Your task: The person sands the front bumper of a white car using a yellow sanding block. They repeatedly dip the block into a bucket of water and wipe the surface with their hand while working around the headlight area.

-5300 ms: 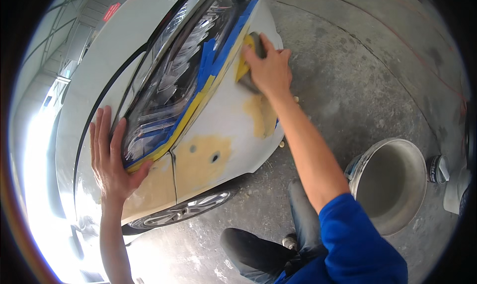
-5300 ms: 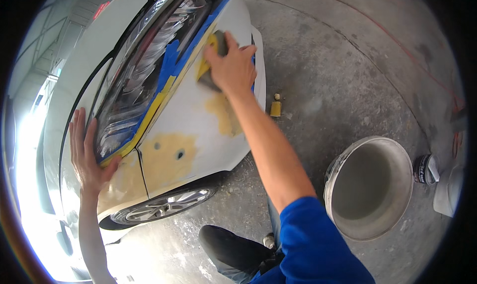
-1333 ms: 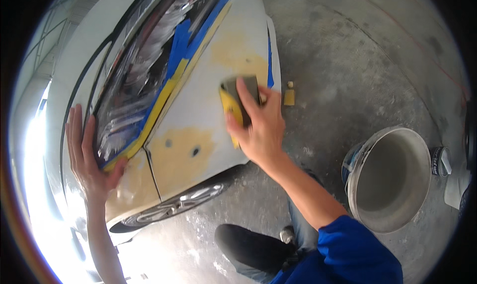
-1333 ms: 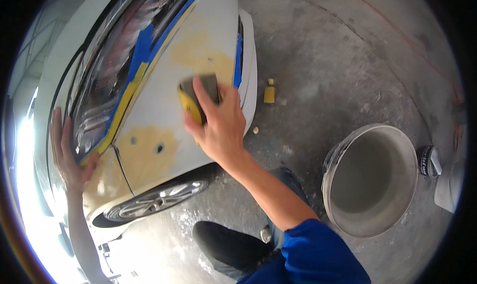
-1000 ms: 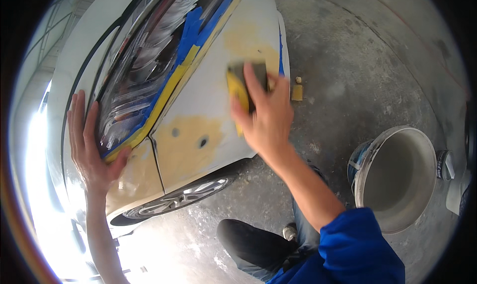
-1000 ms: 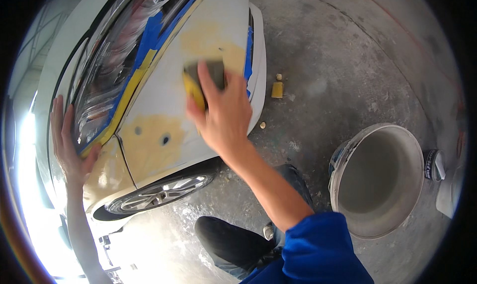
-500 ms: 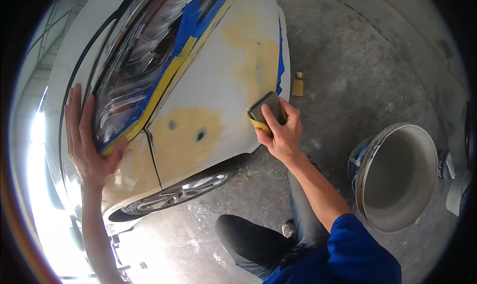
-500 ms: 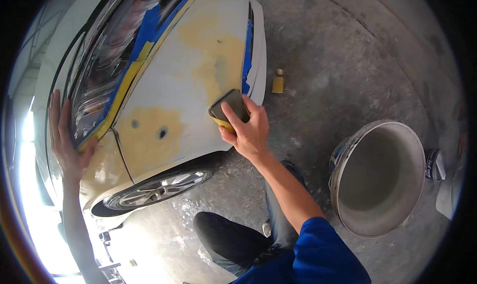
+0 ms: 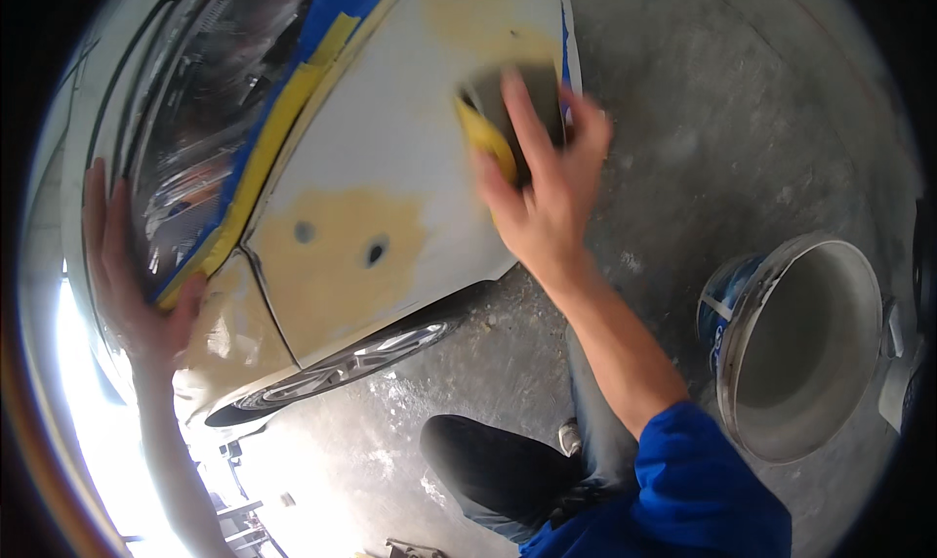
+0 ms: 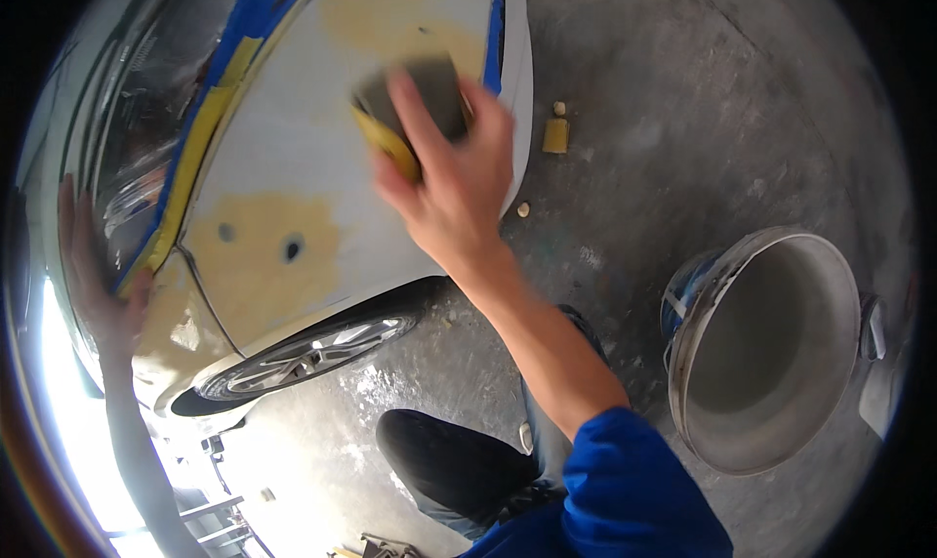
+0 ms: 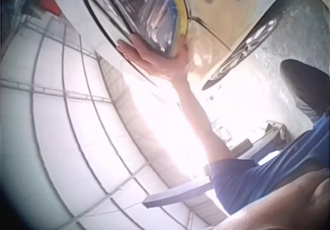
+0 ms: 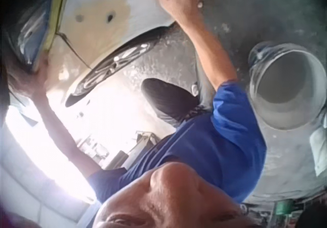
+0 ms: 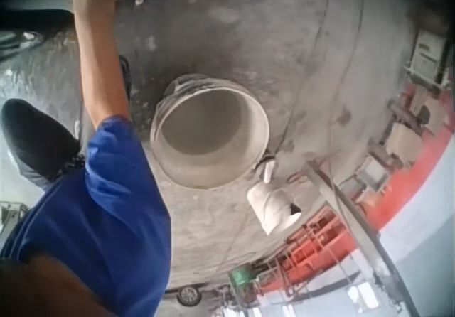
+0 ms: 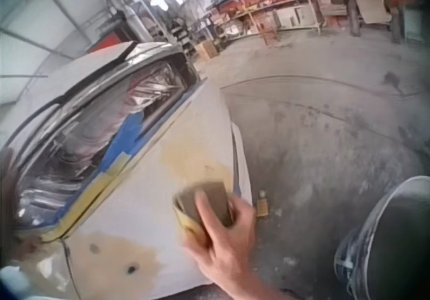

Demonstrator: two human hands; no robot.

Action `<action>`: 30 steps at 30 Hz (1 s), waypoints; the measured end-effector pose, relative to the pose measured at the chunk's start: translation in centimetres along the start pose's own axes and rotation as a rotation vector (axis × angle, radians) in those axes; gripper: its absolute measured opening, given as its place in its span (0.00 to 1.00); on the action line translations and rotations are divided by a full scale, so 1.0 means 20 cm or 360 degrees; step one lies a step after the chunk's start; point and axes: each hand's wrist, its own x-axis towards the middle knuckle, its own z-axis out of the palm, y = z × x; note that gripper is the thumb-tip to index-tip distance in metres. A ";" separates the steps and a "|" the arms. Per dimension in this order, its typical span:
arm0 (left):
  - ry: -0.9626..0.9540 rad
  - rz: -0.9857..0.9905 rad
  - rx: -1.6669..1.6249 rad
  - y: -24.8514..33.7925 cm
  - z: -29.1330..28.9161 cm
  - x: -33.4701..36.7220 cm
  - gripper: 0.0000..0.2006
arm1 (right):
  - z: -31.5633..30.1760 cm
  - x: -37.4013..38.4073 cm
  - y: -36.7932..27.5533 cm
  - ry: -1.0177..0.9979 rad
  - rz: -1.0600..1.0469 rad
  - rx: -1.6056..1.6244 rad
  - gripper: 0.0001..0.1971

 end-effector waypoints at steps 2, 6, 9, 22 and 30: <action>0.0048 0.0021 -0.0059 -0.01 0.03 0.01 0.41 | 0.02 0.04 -0.03 0.0126 0.0036 -0.0014 0.33; 0.0016 0.0085 0.0012 -0.01 0.02 0.06 0.41 | 0.00 -0.51 0.19 0.0028 -0.0129 0.0102 0.32; -0.0027 0.0042 0.0012 -0.01 -0.01 0.00 0.42 | -0.01 -0.19 0.08 0.0051 0.0063 0.0053 0.33; 0.0023 0.0060 -0.0063 -0.03 0.03 0.01 0.41 | 0.03 0.21 0.00 0.0110 0.0075 0.0024 0.32; -0.0004 0.0067 0.0024 -0.01 0.00 -0.02 0.40 | -0.04 -0.21 0.11 -0.0055 -0.0048 0.0059 0.32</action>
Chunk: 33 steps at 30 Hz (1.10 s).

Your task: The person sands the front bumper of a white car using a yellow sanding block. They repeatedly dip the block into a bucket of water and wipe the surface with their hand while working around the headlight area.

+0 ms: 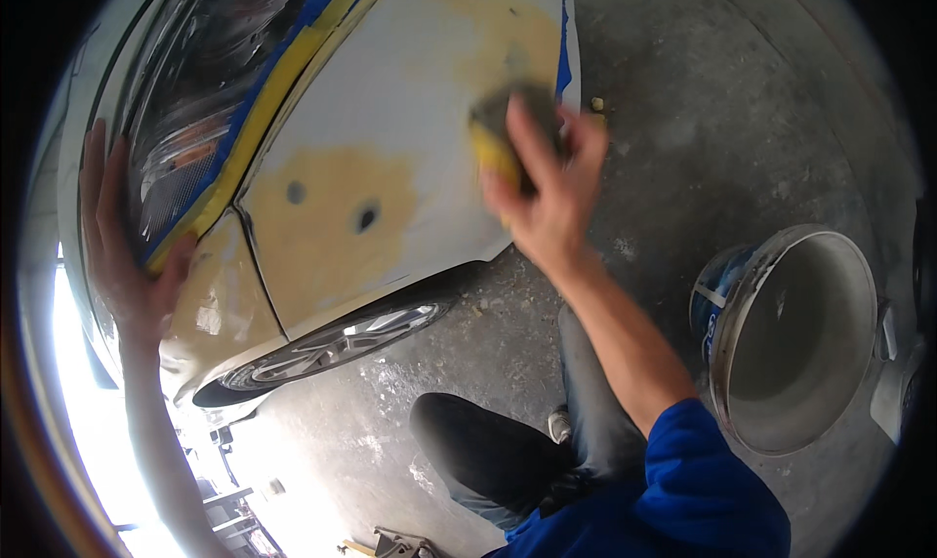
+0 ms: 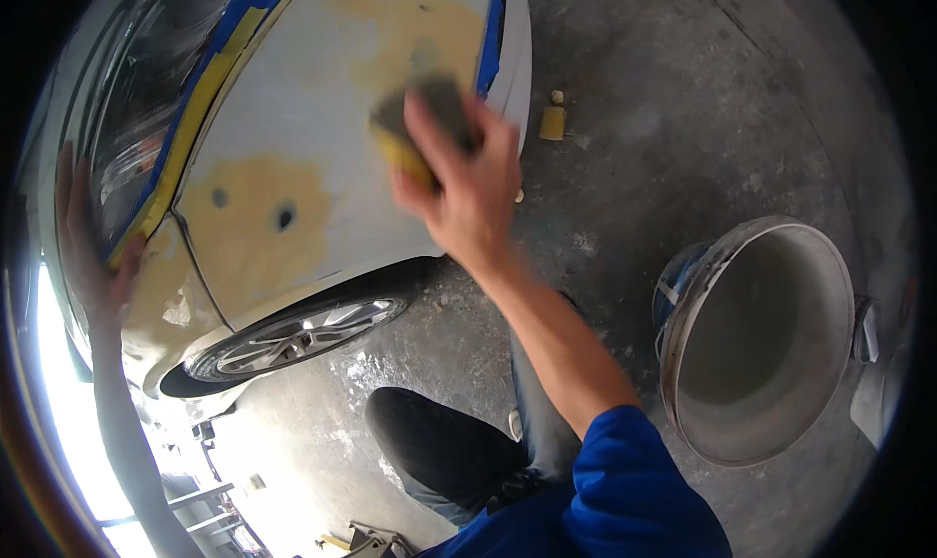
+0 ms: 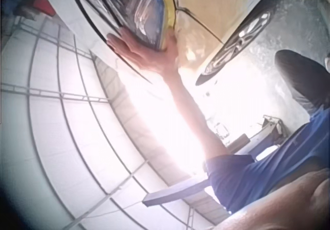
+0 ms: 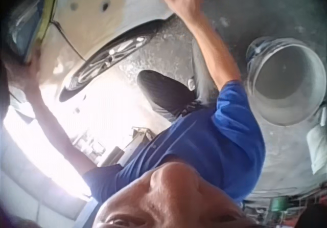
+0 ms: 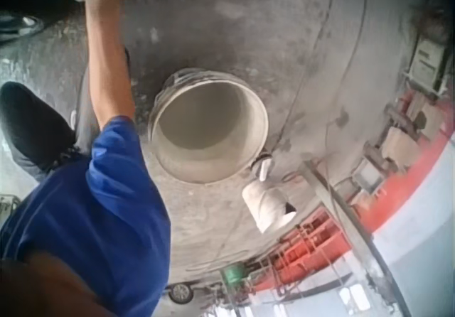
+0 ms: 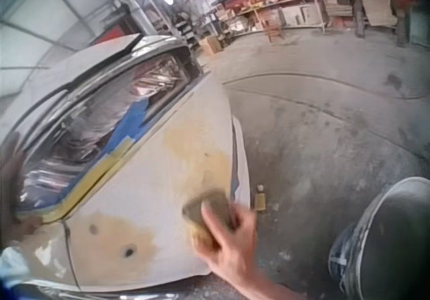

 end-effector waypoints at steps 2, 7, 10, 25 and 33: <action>0.0007 -0.0009 -0.0035 0.00 0.01 -0.01 0.40 | 0.02 0.37 -0.07 0.0115 0.0183 -0.0033 0.32; 0.0051 -0.0084 -0.0127 0.04 0.01 0.05 0.40 | 0.05 -0.11 -0.10 0.0244 0.0257 0.0048 0.37; 0.0036 -0.0222 -0.0121 0.09 0.00 0.03 0.41 | -0.11 -0.40 -0.14 -0.0292 0.0406 0.0009 0.34; -0.0305 -0.0213 0.0222 1.04 0.55 0.73 0.38 | -2.10 0.16 0.18 -0.0810 0.1746 0.0121 0.27; -0.0539 0.0124 0.0543 1.31 0.63 0.53 0.40 | -2.17 -0.27 0.71 -0.2131 0.0721 -0.1651 0.24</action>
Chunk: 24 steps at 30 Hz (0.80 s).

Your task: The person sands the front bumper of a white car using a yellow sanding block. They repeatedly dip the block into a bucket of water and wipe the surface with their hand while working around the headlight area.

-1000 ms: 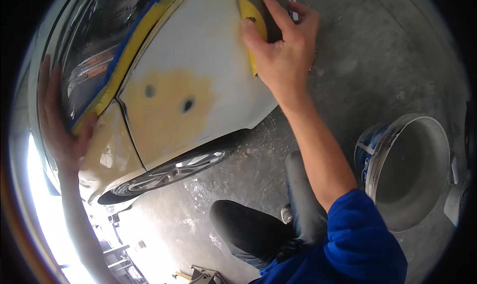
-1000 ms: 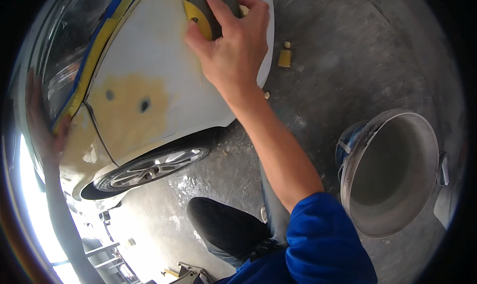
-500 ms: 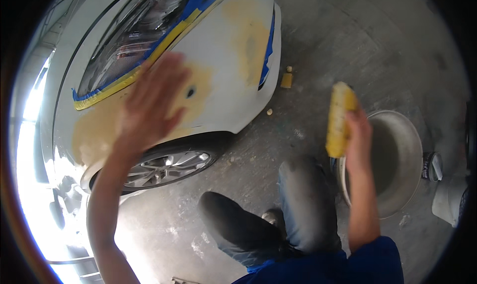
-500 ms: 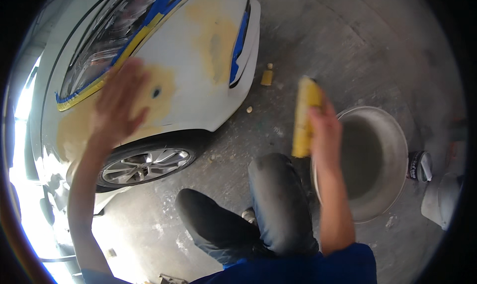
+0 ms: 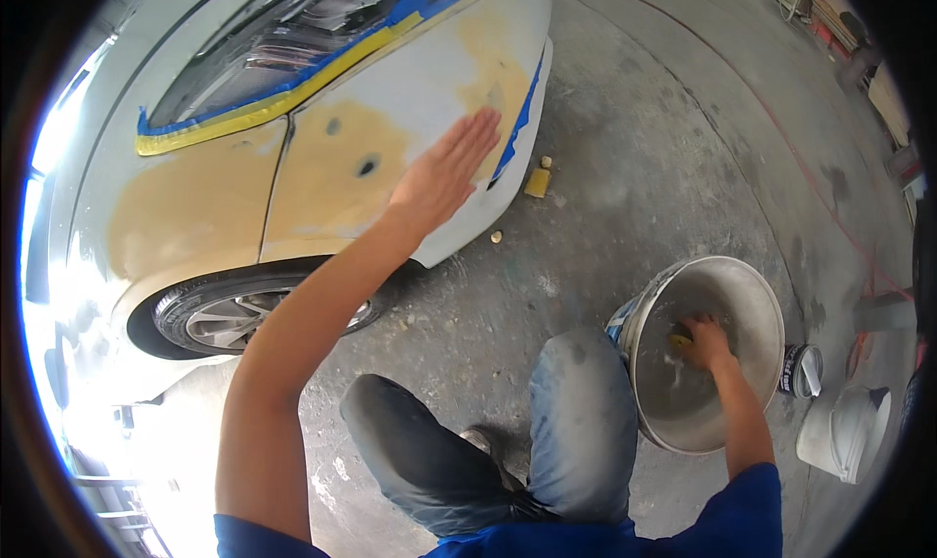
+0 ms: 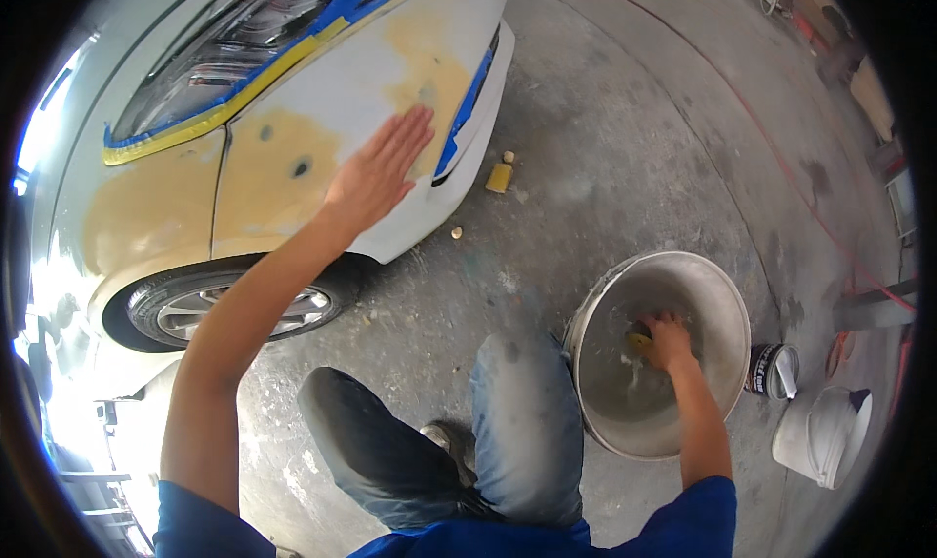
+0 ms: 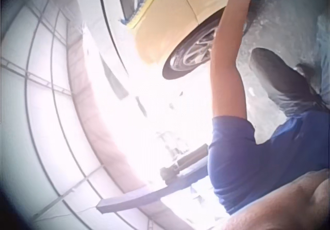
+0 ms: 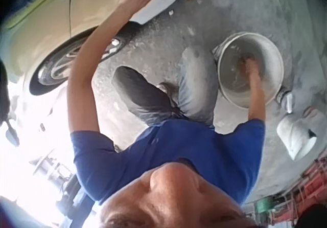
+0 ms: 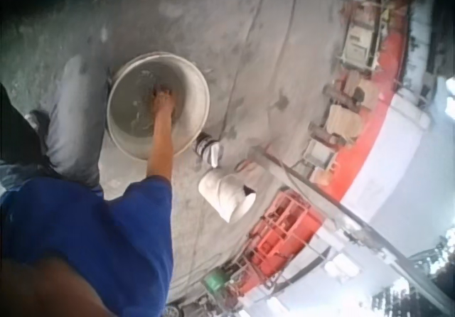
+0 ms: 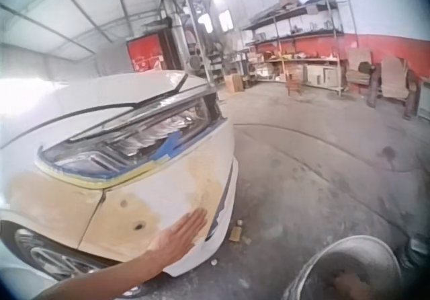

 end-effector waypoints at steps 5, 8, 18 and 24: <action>-0.0010 0.0152 0.0072 0.03 0.03 -0.19 0.39 | 0.17 0.05 0.10 -0.0016 -0.0347 -0.0616 0.21; -0.0017 0.0209 -0.0053 0.01 0.04 -0.28 0.39 | -0.33 -0.14 0.05 -0.0108 -0.0609 -0.0063 0.24; 0.0175 0.0322 -0.0343 -0.15 0.02 -0.09 0.36 | -1.77 0.15 -1.14 0.0776 -0.1309 -0.0237 0.27; 0.0093 -0.0009 -0.0760 -0.43 -0.06 0.22 0.38 | -1.69 0.40 -1.17 0.1586 -0.0974 0.0012 0.31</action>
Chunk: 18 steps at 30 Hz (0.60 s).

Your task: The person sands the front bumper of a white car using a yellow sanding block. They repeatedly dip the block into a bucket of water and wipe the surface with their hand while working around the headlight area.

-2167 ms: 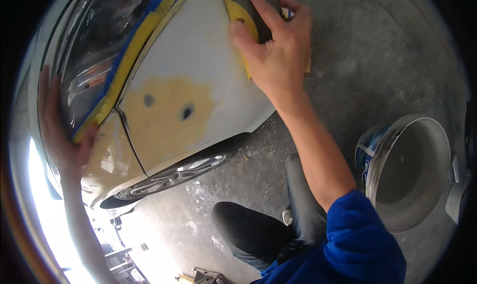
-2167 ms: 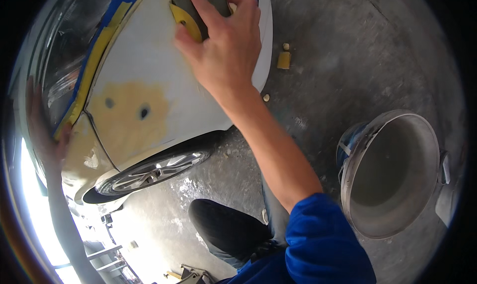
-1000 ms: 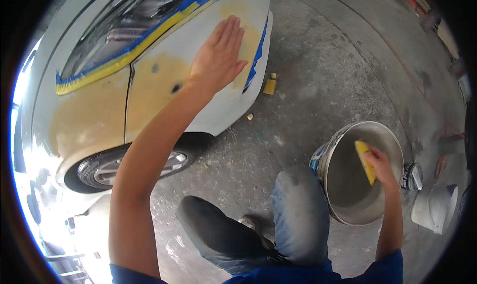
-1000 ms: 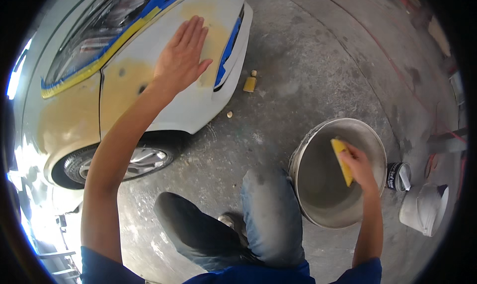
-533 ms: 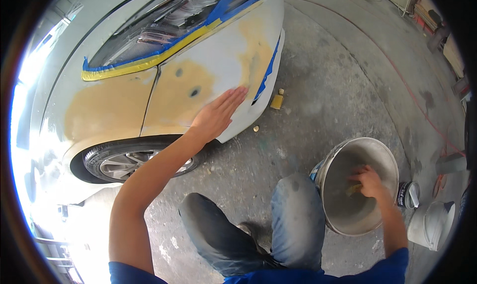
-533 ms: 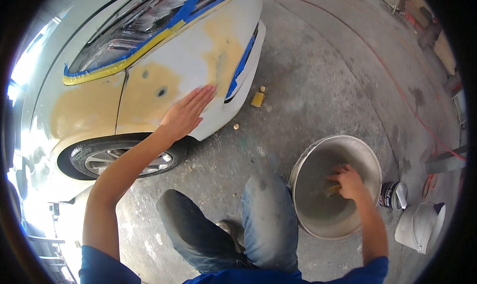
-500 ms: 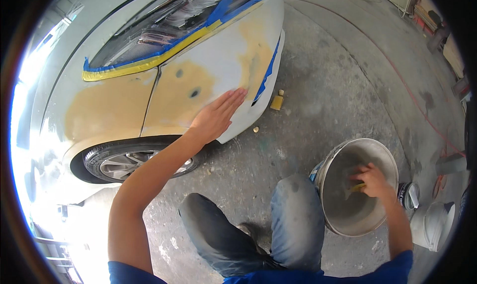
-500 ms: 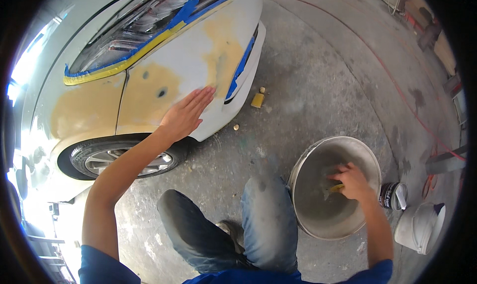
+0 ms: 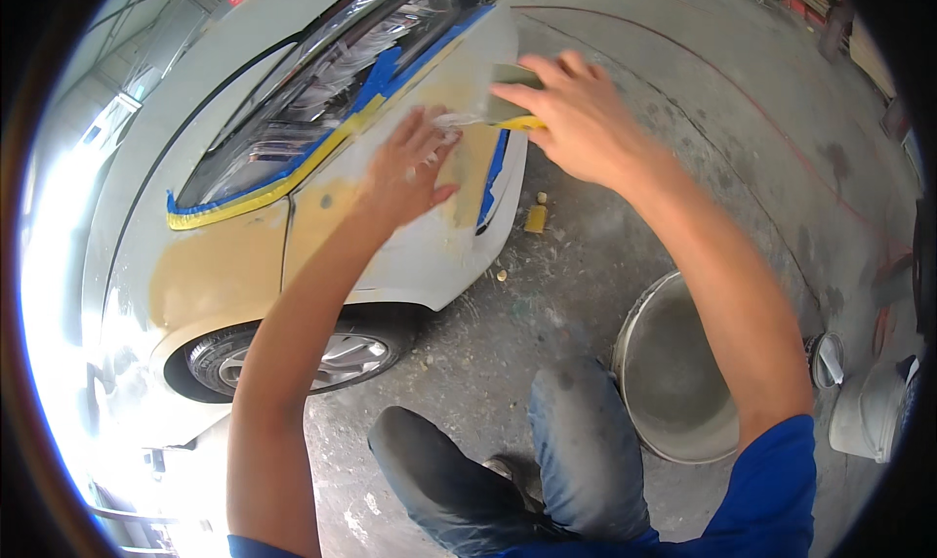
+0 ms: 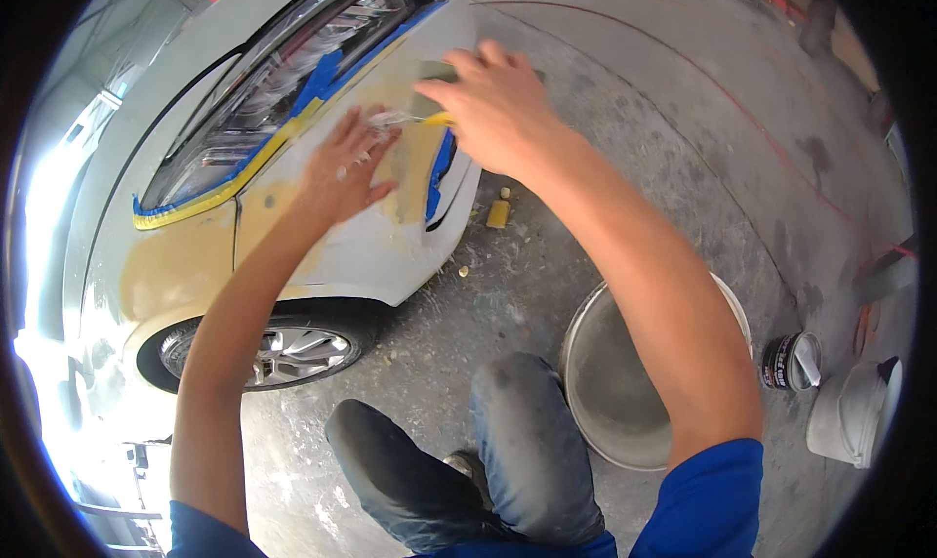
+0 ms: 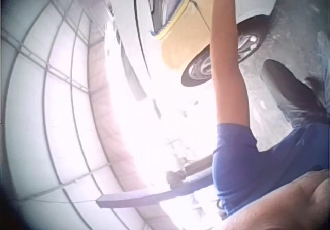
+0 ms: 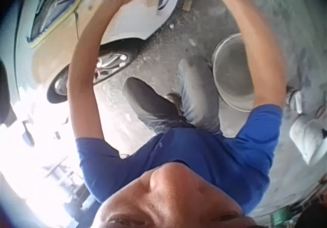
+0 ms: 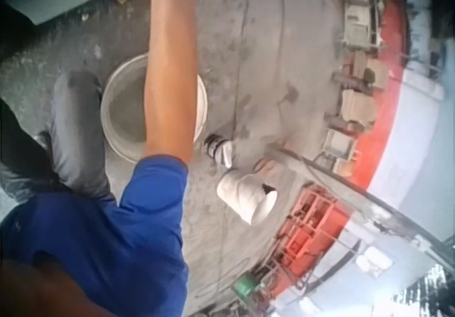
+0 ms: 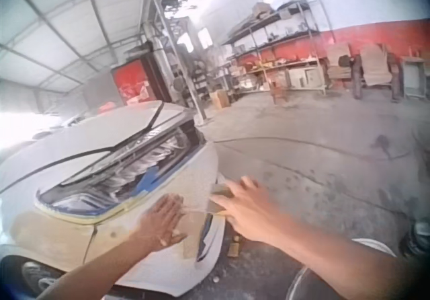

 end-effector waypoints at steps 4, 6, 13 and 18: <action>-0.0016 -0.0113 0.0317 0.00 0.01 0.20 0.41 | 0.13 -0.41 0.20 -0.0209 0.0306 -0.0087 0.32; -0.0112 -0.0148 0.0390 0.02 0.01 0.29 0.42 | 0.20 -0.61 0.27 -0.0275 0.0469 -0.0175 0.32; -0.0194 -0.0054 0.0302 0.23 0.11 0.27 0.43 | 0.41 -1.10 0.44 -0.0594 0.0950 -0.0047 0.26; -0.0108 0.0013 0.0292 0.34 0.16 -0.01 0.41 | 0.45 -1.08 0.48 -0.1064 0.1014 0.0002 0.25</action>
